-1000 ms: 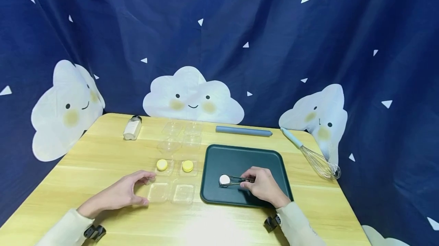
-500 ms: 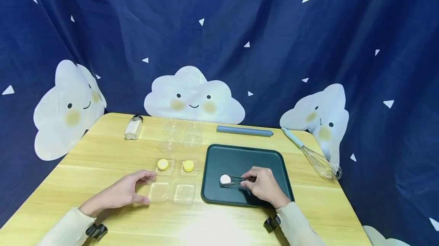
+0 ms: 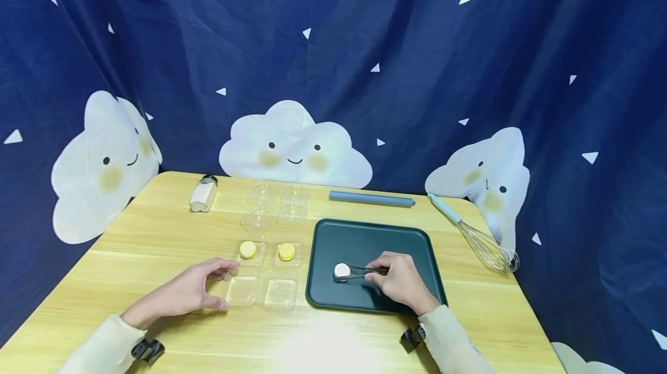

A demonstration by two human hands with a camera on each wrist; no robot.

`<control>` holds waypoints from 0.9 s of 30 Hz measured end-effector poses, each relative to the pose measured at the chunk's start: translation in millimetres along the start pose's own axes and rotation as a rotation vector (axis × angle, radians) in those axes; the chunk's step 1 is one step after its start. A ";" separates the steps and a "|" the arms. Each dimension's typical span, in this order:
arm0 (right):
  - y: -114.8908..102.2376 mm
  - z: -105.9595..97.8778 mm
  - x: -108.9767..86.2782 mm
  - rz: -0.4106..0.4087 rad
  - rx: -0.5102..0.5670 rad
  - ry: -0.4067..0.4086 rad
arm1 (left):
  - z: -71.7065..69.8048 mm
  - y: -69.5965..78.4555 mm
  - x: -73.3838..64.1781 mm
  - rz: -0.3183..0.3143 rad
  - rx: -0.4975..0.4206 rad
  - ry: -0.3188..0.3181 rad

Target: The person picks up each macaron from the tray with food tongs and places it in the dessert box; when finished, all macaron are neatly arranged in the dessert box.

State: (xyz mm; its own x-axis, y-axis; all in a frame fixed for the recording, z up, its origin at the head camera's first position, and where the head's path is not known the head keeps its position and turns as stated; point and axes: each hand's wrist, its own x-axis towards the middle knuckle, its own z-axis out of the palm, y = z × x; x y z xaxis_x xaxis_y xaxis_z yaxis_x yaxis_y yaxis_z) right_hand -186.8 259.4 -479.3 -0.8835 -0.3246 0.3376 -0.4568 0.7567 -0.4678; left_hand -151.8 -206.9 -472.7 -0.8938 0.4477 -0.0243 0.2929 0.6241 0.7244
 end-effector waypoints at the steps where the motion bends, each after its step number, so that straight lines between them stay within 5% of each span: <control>1: -0.1 0.1 0.1 0.001 0.000 0.003 | 0.0 -0.3 0.2 0.000 0.004 0.000; 10: -2.1 1.1 5.7 0.005 0.001 0.095 | -0.3 -0.9 0.7 0.006 0.007 -0.003; 27: -22.0 1.6 28.7 0.051 0.163 0.251 | -0.6 -0.4 1.1 -0.003 -0.017 -0.009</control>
State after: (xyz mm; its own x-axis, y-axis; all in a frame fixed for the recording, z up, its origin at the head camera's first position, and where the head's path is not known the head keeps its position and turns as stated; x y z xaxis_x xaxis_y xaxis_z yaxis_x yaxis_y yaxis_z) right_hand -202.3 232.5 -460.5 -0.8619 -0.1223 0.4921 -0.4406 0.6609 -0.6075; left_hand -153.1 -207.1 -472.6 -0.8917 0.4515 -0.0325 0.2845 0.6147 0.7356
